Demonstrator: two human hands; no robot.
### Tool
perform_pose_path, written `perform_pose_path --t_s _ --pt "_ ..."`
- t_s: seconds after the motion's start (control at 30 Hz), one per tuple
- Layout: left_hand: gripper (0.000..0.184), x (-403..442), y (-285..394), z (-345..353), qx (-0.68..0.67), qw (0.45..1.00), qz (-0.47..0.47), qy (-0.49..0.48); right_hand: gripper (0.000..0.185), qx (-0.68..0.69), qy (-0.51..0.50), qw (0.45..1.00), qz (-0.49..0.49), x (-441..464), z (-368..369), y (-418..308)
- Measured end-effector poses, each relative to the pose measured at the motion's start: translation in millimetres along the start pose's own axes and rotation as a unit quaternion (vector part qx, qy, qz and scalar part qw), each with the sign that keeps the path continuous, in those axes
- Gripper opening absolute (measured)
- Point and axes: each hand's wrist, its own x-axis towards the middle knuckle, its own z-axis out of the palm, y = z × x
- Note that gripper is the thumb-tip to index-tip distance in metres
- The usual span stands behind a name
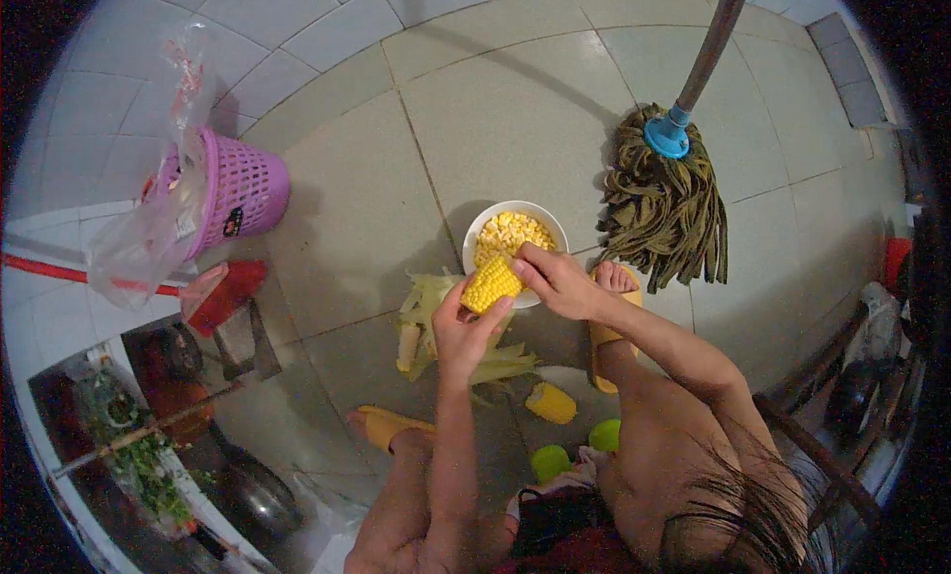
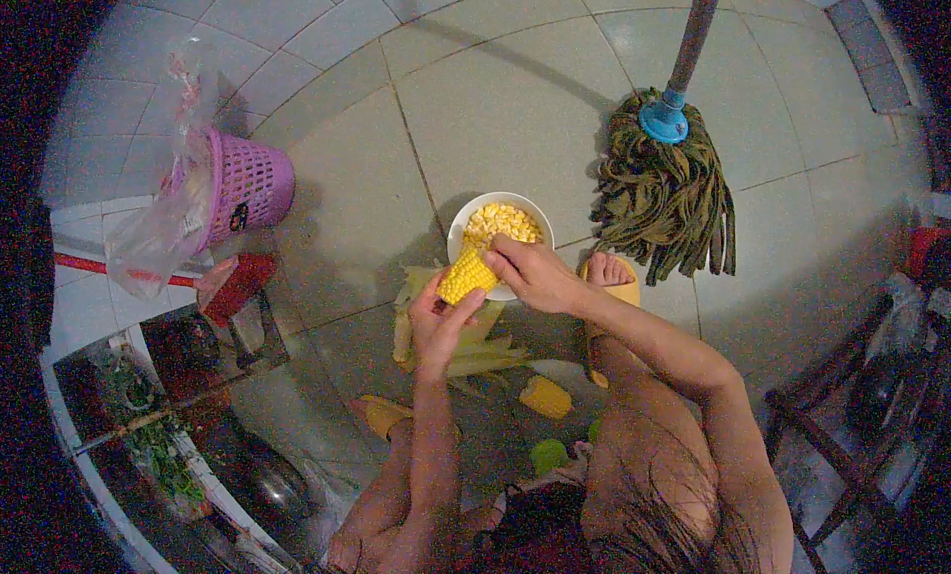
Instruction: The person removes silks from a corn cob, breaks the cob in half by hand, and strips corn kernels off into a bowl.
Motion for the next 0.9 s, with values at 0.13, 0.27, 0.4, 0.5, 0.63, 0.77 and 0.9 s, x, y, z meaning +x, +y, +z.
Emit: perform_pose_path --t_s 0.13,0.27,0.4,0.5,0.63,0.77,0.9 --pt "0.045 -1 -2 4 -0.011 0.999 0.046 0.013 0.019 -0.033 0.037 0.997 -0.059 1 7 8" --pt "0.046 -2 -2 4 -0.01 0.999 0.045 0.002 0.02 -0.023 0.054 0.998 -0.019 -2 9 12" --pt "0.047 -1 -5 3 -0.032 0.999 0.035 -0.002 0.027 0.176 0.037 0.975 0.13 1 9 20" --pt "0.049 4 -13 2 -0.028 0.998 0.053 0.013 0.03 0.212 0.031 0.954 0.208 2 7 14" --pt "0.055 3 -12 2 -0.005 0.996 0.083 0.02 0.035 0.178 0.033 0.965 0.191 -4 9 7" --pt "0.055 0 -13 7 0.013 0.991 0.132 0.017 0.038 0.197 0.029 0.973 0.116 -6 8 -1" --pt "0.055 -3 -13 9 0.023 0.991 0.133 0.022 0.04 0.122 0.009 0.988 0.099 -8 9 9"
